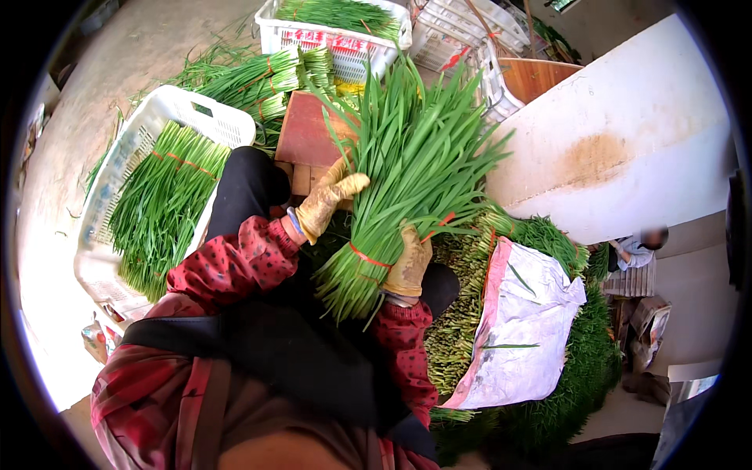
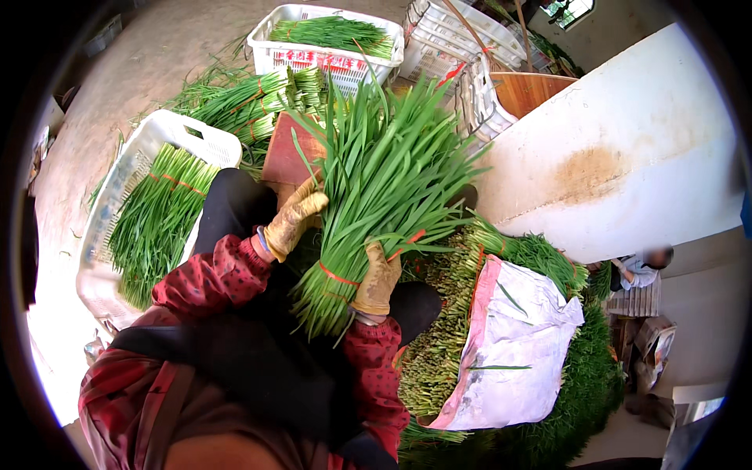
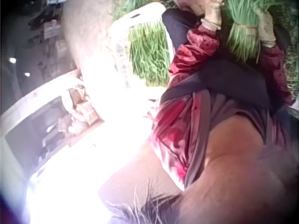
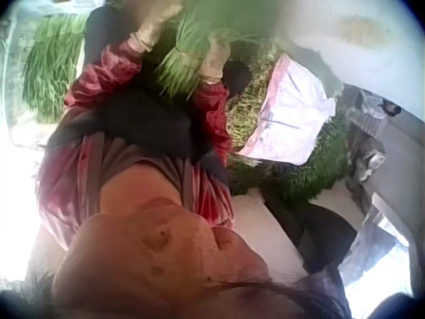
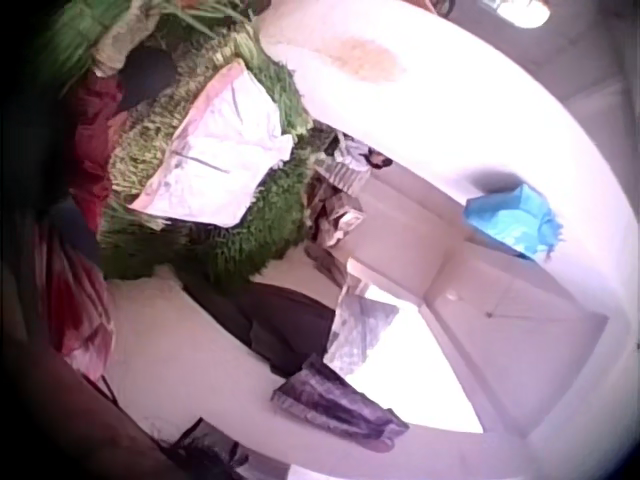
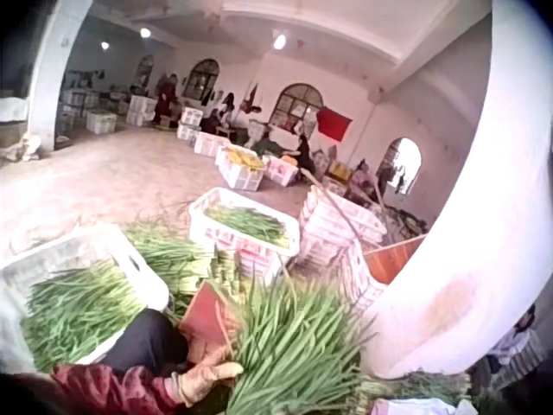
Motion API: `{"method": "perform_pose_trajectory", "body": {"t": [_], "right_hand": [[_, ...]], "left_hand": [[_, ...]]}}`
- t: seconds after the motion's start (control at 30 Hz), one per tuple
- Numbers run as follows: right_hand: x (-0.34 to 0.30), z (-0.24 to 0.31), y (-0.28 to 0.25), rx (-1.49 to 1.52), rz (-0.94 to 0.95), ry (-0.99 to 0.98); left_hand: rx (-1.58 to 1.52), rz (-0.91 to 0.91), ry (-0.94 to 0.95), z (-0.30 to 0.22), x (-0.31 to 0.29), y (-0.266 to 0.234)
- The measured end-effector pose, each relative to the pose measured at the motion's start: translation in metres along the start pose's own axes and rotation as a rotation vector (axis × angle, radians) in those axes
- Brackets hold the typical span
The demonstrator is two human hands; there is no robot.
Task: The person cleans and sorts bundles of chives by hand, trims their root ends with a cleaver on a wooden board, and places the bundles into a plastic crate.
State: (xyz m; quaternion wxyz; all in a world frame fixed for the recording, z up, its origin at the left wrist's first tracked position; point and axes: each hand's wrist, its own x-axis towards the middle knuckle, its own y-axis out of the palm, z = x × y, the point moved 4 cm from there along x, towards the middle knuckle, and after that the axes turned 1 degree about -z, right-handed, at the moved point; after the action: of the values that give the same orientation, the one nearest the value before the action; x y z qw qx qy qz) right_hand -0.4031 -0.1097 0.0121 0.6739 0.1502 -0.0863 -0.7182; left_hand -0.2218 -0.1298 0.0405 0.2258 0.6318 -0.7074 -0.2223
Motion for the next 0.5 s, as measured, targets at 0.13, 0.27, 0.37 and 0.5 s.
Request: {"method": "perform_pose_trajectory", "body": {"t": [0.13,0.27,0.37,0.5], "right_hand": [[-0.012,0.03,0.033,-0.034,-0.043,-0.166],[-0.019,0.015,0.03,-0.13,-0.101,-0.204],[-0.023,0.004,0.026,0.014,-0.187,-0.16],[-0.031,0.0,0.025,0.09,-0.155,-0.092]], "left_hand": [[0.347,-0.011,0.193,0.018,-0.011,0.019],[0.041,-0.192,-0.027,0.022,-0.007,0.008],[-0.087,-0.218,-0.078,0.021,-0.013,0.001],[-0.132,-0.269,-0.063,0.024,-0.02,-0.005]]}}
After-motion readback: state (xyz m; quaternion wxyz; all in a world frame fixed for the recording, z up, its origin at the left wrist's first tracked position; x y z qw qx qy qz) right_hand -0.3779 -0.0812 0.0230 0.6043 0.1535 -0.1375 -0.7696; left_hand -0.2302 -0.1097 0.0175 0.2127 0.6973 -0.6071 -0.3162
